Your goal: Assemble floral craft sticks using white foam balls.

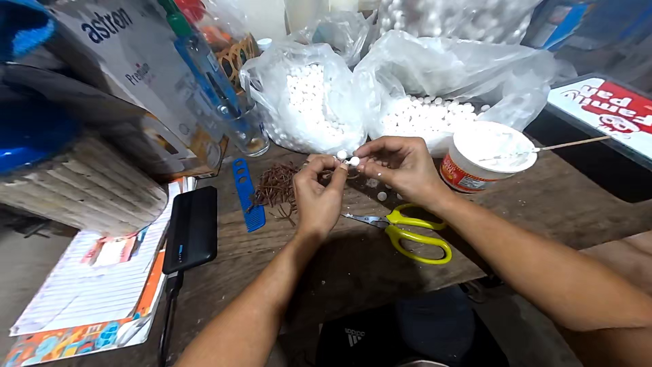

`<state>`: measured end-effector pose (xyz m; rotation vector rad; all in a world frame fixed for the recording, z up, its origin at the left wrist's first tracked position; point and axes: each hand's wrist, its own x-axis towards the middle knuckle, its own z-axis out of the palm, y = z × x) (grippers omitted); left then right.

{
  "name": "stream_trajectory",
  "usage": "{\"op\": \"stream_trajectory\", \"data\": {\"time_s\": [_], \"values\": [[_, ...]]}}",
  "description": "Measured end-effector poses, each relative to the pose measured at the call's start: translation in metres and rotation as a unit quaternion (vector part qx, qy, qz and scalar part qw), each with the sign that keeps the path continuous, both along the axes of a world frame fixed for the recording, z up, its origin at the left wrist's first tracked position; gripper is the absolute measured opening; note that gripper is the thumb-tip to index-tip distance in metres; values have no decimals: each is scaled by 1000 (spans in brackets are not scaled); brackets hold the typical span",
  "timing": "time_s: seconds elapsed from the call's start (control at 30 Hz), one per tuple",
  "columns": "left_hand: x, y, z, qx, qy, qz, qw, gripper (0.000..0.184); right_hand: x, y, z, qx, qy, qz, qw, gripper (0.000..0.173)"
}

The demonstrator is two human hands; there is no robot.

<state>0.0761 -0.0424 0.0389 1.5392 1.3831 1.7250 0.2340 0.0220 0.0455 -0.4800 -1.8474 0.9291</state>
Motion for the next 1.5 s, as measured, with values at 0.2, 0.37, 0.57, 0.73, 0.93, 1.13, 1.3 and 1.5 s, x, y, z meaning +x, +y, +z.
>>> {"op": "stream_trajectory", "data": {"time_s": [0.2, 0.37, 0.57, 0.73, 0.93, 1.13, 1.3, 1.5], "values": [[-2, 1, -1, 6, -5, -21, 1000, 11, 2, 3, 0, 44, -33, -11, 998, 11], [-1, 1, -3, 9, -6, -21, 1000, 10, 2, 4, -4, 42, -34, -7, 998, 11], [2, 1, -5, 43, 3, -10, 999, 9, 0, 0, -4, 100, -43, -48, 993, 14], [3, 2, -8, 68, 21, 7, 997, 8, -2, 0, -5, 122, -35, -59, 990, 16], [1, 4, -9, 84, 35, 14, 996, 6, -3, 1, -8, 110, -46, -71, 990, 20], [-1, 6, -9, 55, 38, -9, 998, 6, 1, 5, 1, 36, -54, -67, 996, 21], [-4, 5, -3, -60, -118, -45, 990, 16, 53, -20, 27, 61, 0, -93, 994, 22], [-3, 1, 4, -124, -237, -108, 957, 18, 135, -52, -24, -25, 38, -204, 978, 23]]}}
